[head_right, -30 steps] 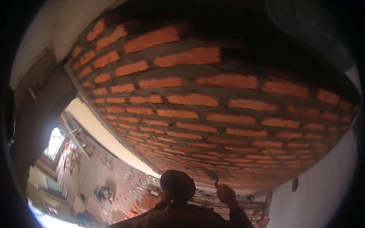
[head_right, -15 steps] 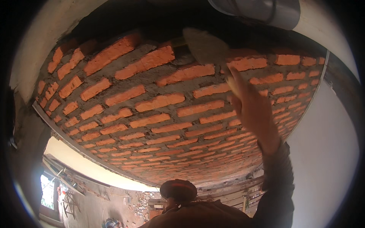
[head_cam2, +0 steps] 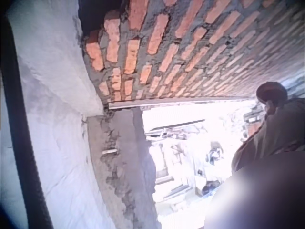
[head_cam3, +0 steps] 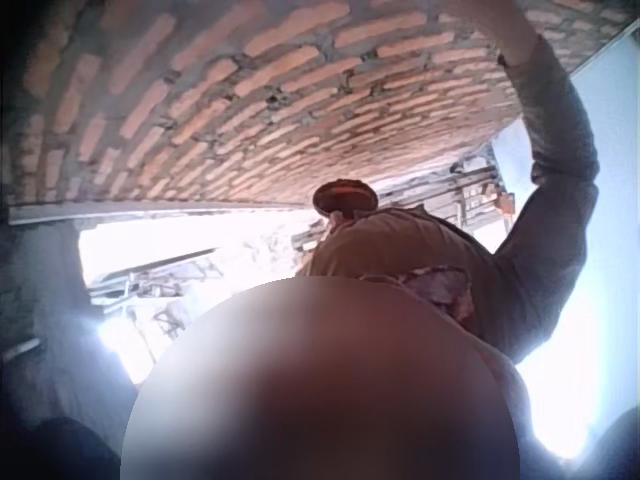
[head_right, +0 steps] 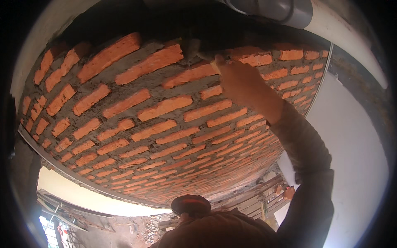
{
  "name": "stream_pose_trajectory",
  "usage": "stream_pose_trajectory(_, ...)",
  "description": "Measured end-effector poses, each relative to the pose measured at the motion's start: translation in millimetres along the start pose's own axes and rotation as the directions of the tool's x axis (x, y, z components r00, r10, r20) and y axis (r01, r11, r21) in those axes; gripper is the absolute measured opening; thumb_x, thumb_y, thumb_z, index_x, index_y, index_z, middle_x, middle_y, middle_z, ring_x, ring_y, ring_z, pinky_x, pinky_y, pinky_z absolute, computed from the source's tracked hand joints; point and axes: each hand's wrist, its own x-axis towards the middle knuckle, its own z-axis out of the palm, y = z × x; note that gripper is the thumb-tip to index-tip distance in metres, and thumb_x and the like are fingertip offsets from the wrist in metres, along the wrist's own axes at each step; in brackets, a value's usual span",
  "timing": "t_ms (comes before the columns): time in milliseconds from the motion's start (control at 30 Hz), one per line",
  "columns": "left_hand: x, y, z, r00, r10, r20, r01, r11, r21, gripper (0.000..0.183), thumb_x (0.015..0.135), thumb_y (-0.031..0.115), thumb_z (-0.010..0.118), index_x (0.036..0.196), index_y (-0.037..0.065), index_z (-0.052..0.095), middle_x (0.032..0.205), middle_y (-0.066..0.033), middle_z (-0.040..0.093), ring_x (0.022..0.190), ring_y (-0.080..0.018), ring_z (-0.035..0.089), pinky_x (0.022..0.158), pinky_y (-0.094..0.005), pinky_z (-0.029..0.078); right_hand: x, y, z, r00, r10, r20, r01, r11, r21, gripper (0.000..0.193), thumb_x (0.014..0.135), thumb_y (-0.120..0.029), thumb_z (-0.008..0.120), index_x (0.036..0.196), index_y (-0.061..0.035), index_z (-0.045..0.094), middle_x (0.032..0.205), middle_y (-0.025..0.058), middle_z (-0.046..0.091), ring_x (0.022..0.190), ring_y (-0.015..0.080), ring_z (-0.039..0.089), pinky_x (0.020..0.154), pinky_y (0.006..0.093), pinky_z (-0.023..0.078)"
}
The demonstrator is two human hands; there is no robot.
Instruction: The person applies mortar to a brick wall using a trowel and a hand-held pan. They repeatedly scoop mortar from the pan and spread it over the brick surface, smoothing the joints and filling gaps between bricks.
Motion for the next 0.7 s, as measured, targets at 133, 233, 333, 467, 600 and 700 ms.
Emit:
stream_pose_trajectory(133,-8,4,-17,1.000,0.016,0.014,-0.017,0.999,0.027,0.073,0.065,0.057,0.082,0.113,0.003,0.069,0.114,-0.0210,0.068,0.113,-0.0415,0.062,0.092,-0.0490,0.052,3,-4,-10,0.961,-0.033,-0.275,-0.026,0.977,-0.210,0.051,0.092,-0.016,0.061,0.142,-0.0127,0.051,0.091,0.0220,0.067,0.077,0.0358,0.069,0.067,0.0455,0.056)
stream_pose_trajectory(233,-19,10,-36,0.999,0.026,0.026,-0.027,0.999,0.048,0.075,0.064,0.058,0.081,0.113,0.002,0.069,0.114,-0.0207,0.068,0.113,-0.0420,0.062,0.092,-0.0493,0.052,3,-7,-17,0.893,-0.017,-0.450,-0.061,0.985,-0.158,0.053,0.089,-0.013,0.061,0.141,-0.0128,0.051,0.097,0.0196,0.069,0.078,0.0347,0.070,0.069,0.0448,0.057)
stream_pose_trajectory(333,-26,12,-45,0.999,0.025,0.028,-0.026,0.999,0.043,0.077,0.063,0.060,0.081,0.113,0.002,0.069,0.115,-0.0205,0.068,0.113,-0.0425,0.062,0.093,-0.0496,0.052,3,-9,-24,0.975,-0.152,-0.163,0.075,0.913,-0.402,0.054,0.088,-0.013,0.062,0.141,-0.0113,0.052,0.097,0.0186,0.070,0.076,0.0347,0.070,0.069,0.0444,0.056)
stream_pose_trajectory(467,-8,2,-29,0.995,0.044,-0.088,-0.041,0.998,0.037,0.069,0.066,0.056,0.080,0.109,0.003,0.071,0.114,-0.0211,0.069,0.112,-0.0414,0.062,0.090,-0.0492,0.053,1,-4,-32,0.998,0.013,-0.066,-0.032,0.957,-0.287,0.051,0.088,-0.013,0.062,0.138,-0.0091,0.054,0.099,0.0189,0.070,0.080,0.0342,0.069,0.071,0.0451,0.056)
stream_pose_trajectory(600,26,-15,-18,0.995,0.086,0.054,-0.091,0.990,0.107,0.058,0.070,0.050,0.079,0.102,0.002,0.072,0.107,-0.0210,0.070,0.104,-0.0409,0.066,0.086,-0.0497,0.053,-9,10,-22,0.970,-0.080,-0.231,0.032,0.978,-0.206,0.049,0.088,-0.013,0.062,0.136,-0.0072,0.055,0.099,0.0203,0.069,0.083,0.0342,0.068,0.074,0.0448,0.054)
stream_pose_trajectory(700,33,-16,-18,0.991,0.120,0.060,-0.126,0.987,0.100,0.055,0.070,0.046,0.080,0.100,0.002,0.072,0.104,-0.0215,0.070,0.101,-0.0410,0.066,0.084,-0.0503,0.053,-27,28,-10,0.956,-0.007,-0.293,-0.001,1.000,-0.026,0.048,0.089,-0.013,0.061,0.135,-0.0051,0.053,0.098,0.0217,0.068,0.080,0.0340,0.067,0.075,0.0432,0.052)
